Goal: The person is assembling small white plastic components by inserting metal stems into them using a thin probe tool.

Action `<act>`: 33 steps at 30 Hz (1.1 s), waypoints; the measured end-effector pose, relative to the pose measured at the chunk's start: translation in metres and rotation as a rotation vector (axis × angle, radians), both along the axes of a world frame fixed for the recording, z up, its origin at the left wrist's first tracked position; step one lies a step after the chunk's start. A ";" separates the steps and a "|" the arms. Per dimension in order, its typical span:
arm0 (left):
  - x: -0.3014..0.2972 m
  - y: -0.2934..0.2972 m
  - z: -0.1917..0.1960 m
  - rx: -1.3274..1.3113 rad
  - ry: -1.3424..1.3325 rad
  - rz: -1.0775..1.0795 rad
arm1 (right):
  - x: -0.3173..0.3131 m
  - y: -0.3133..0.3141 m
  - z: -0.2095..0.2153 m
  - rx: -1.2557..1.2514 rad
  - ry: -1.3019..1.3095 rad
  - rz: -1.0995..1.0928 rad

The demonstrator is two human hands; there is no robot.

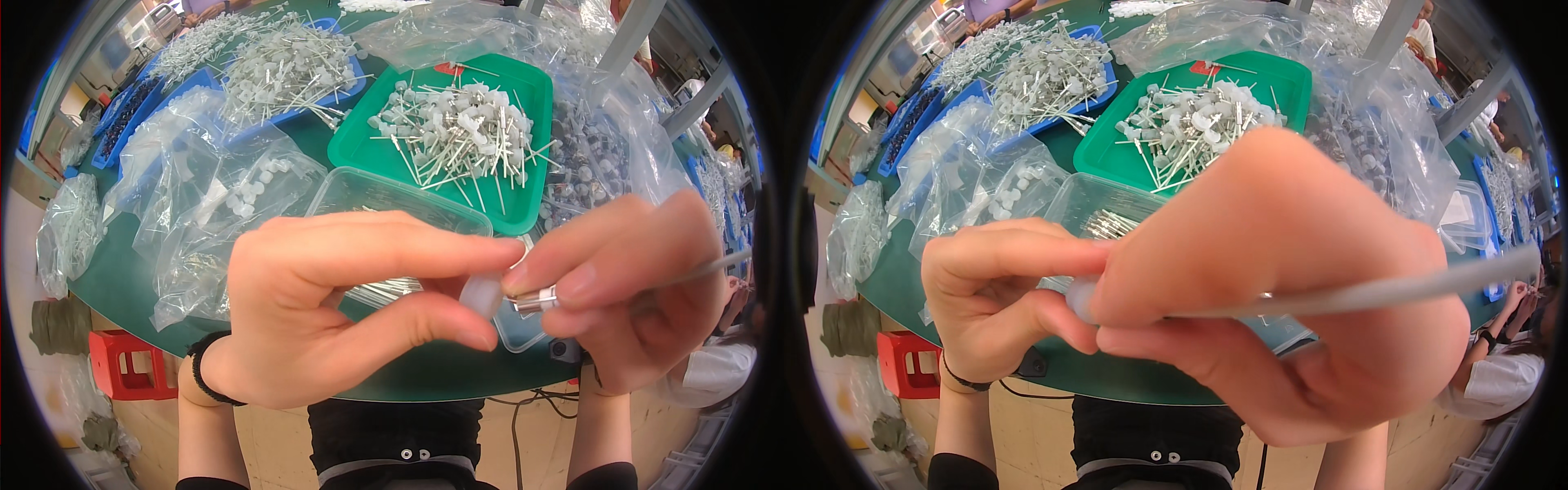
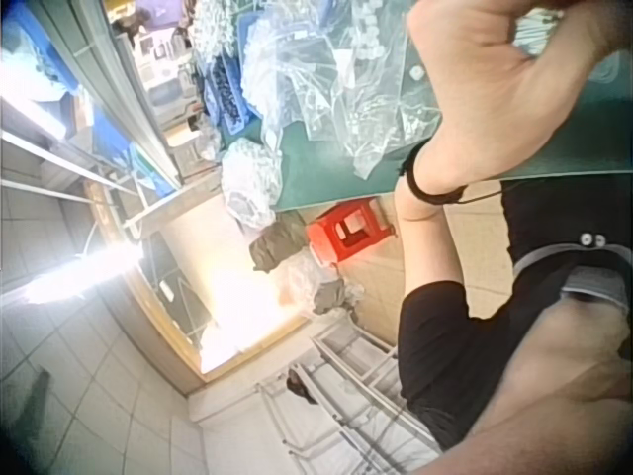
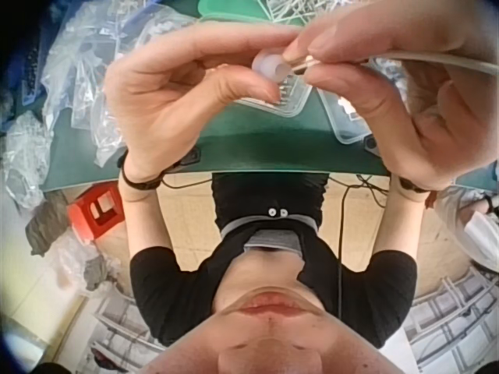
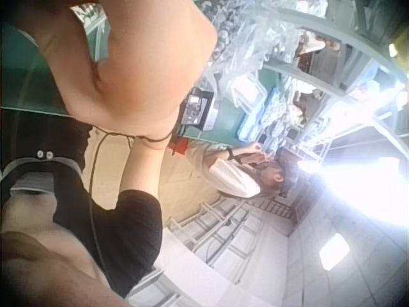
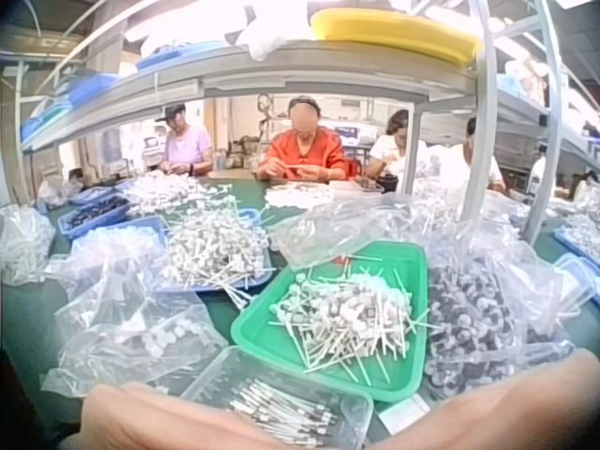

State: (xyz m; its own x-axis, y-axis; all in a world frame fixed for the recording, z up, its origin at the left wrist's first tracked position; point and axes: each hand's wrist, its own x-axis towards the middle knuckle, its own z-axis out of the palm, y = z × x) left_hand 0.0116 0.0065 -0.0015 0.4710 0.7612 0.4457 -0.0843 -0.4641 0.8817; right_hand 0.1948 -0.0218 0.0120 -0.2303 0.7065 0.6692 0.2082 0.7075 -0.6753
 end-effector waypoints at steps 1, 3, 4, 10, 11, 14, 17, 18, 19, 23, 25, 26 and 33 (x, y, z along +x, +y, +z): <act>-0.001 0.000 0.000 0.017 0.022 0.003 | 0.000 0.001 -0.003 -0.014 0.028 0.016; -0.003 0.000 0.000 0.045 0.059 0.009 | -0.001 0.003 -0.005 -0.095 0.103 0.073; -0.002 0.000 0.001 0.059 0.070 0.008 | 0.002 0.004 -0.004 -0.120 0.102 0.103; -0.002 0.001 -0.001 0.085 0.080 0.011 | -0.002 0.005 -0.013 0.043 0.111 0.095; -0.003 0.000 -0.001 0.082 0.080 0.012 | -0.002 0.006 -0.016 0.029 0.169 0.118; -0.001 0.001 -0.001 0.071 0.077 0.014 | 0.000 0.007 -0.012 0.026 0.115 0.138; -0.001 -0.001 -0.001 0.073 0.080 0.028 | 0.004 0.008 0.001 0.045 -0.042 0.151; -0.003 -0.001 0.001 0.092 0.099 0.022 | 0.004 0.009 0.002 0.060 -0.070 0.159; -0.004 -0.001 0.002 0.110 0.117 0.014 | 0.004 0.010 0.003 0.074 -0.098 0.166; 0.001 -0.005 -0.002 -0.034 -0.120 0.009 | 0.015 0.023 -0.005 0.194 -0.150 0.246; -0.004 -0.004 -0.003 0.006 -0.120 -0.019 | 0.016 0.021 -0.006 0.166 -0.089 0.217; -0.006 -0.003 -0.003 0.030 -0.124 -0.029 | 0.010 0.011 -0.003 0.099 -0.008 0.155; -0.009 -0.008 -0.013 0.296 -0.102 0.097 | -0.005 0.008 -0.014 0.053 0.116 0.140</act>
State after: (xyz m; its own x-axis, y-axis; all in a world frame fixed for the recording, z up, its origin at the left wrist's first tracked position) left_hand 0.0027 -0.0016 -0.0140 0.3446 0.6304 0.6956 -0.1080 -0.7094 0.6964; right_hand 0.1895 -0.0135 -0.0016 -0.2430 0.6359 0.7325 0.0288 0.7595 -0.6498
